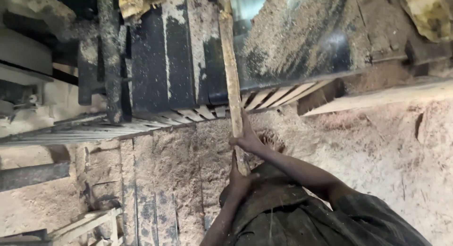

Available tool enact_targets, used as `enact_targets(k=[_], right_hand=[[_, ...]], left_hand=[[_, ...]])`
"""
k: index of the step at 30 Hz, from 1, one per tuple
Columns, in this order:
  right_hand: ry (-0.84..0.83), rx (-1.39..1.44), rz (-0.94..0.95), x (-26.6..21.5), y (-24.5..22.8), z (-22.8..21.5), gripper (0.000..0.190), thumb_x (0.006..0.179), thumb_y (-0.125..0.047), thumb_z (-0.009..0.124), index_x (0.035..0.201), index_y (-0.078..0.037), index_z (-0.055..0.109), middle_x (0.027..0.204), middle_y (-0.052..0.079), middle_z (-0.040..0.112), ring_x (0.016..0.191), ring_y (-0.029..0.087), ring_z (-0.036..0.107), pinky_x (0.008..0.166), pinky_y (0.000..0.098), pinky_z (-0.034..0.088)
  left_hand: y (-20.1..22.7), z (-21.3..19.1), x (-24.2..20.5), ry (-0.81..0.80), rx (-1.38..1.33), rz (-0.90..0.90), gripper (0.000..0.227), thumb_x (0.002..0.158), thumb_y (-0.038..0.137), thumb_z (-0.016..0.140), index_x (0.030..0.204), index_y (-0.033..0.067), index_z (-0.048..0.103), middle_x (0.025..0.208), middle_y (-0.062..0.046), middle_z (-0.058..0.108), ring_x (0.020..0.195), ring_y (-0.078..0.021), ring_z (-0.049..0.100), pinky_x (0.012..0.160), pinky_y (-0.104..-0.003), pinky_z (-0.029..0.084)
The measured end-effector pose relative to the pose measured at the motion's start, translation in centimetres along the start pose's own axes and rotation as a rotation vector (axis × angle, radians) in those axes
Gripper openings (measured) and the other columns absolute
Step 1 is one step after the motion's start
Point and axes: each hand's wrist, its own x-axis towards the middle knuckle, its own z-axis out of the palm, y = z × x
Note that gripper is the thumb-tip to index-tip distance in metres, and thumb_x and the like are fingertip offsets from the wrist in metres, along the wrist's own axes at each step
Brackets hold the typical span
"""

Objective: The person cuts pieces of wood using a saw, pushing each plank through the blade by hand, turning it over, and running it through the machine again.

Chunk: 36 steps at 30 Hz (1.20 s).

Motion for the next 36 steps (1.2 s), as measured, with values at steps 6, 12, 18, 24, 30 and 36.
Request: enact_targets(k=[6,12,18,24,30,36], right_hand=[[0.058,-0.19,0.117,2.1,-1.4,-0.6,0.138,0.056,-0.013,0.079,0.16,-0.002,-0.011,0.162,0.031,0.015,0.15,0.048,0.02,0.123,0.0547,0.027],[0.073,-0.118,0.123,6.4,-1.1,-1.3,0.132,0.066,-0.015,0.079,0.161,0.0,-0.011,0.165,0.028,0.014,0.152,0.045,0.022,0.125,0.0528,0.028],[0.135,-0.263,0.05,15.4,2.0,-2.6,0.132,0.078,-0.031,0.088,0.157,0.005,-0.011,0.168,0.028,0.001,0.157,0.043,0.006,0.127,0.0505,0.009],[0.195,-0.227,0.094,25.9,0.4,-5.2,0.133,0.073,-0.034,0.086,0.159,0.002,-0.009,0.17,0.025,0.007,0.155,0.039,0.019,0.125,0.0507,0.02],[0.083,0.124,-0.028,23.2,-1.8,-6.9,0.114,0.091,-0.029,0.07,0.163,-0.007,-0.016,0.169,0.028,0.008,0.149,0.041,0.032,0.123,0.0512,0.033],[-0.041,-0.167,-0.207,8.8,2.4,-4.5,0.084,0.103,-0.019,0.059,0.163,0.001,0.003,0.17,0.028,0.013,0.158,0.039,0.014,0.127,0.0477,0.019]], left_hand=[[3.0,-1.4,2.2,-0.065,0.012,0.188,0.115,0.063,-0.014,0.057,0.164,0.0084,0.005,0.151,-0.021,0.049,0.137,-0.033,0.054,0.112,-0.037,0.047],[6.3,-1.3,5.3,-0.053,-0.007,0.137,0.106,0.07,-0.016,0.052,0.165,0.0086,0.012,0.154,-0.02,0.049,0.141,-0.0328,0.052,0.118,-0.037,0.044],[8.4,-1.1,11.9,0.269,0.203,0.314,0.088,0.075,-0.002,0.069,0.155,0.0046,0.032,0.155,-0.016,0.046,0.133,-0.0318,0.056,0.113,-0.041,0.049],[8.3,-1.6,22.4,0.676,0.65,0.803,0.057,0.096,0.03,0.071,0.142,-0.0016,0.056,0.151,-0.018,0.056,0.147,-0.0369,0.05,0.131,-0.054,0.02],[8.7,-2.4,23.3,0.406,0.588,0.511,0.072,0.091,0.04,0.075,0.144,-0.0024,0.052,0.149,-0.024,0.053,0.141,-0.0379,0.049,0.124,-0.051,0.028],[3.8,-4.7,19.9,0.385,0.687,0.861,0.051,0.096,0.028,0.071,0.14,0.0023,0.063,0.143,-0.017,0.064,0.138,-0.0325,0.059,0.126,-0.047,0.032]])
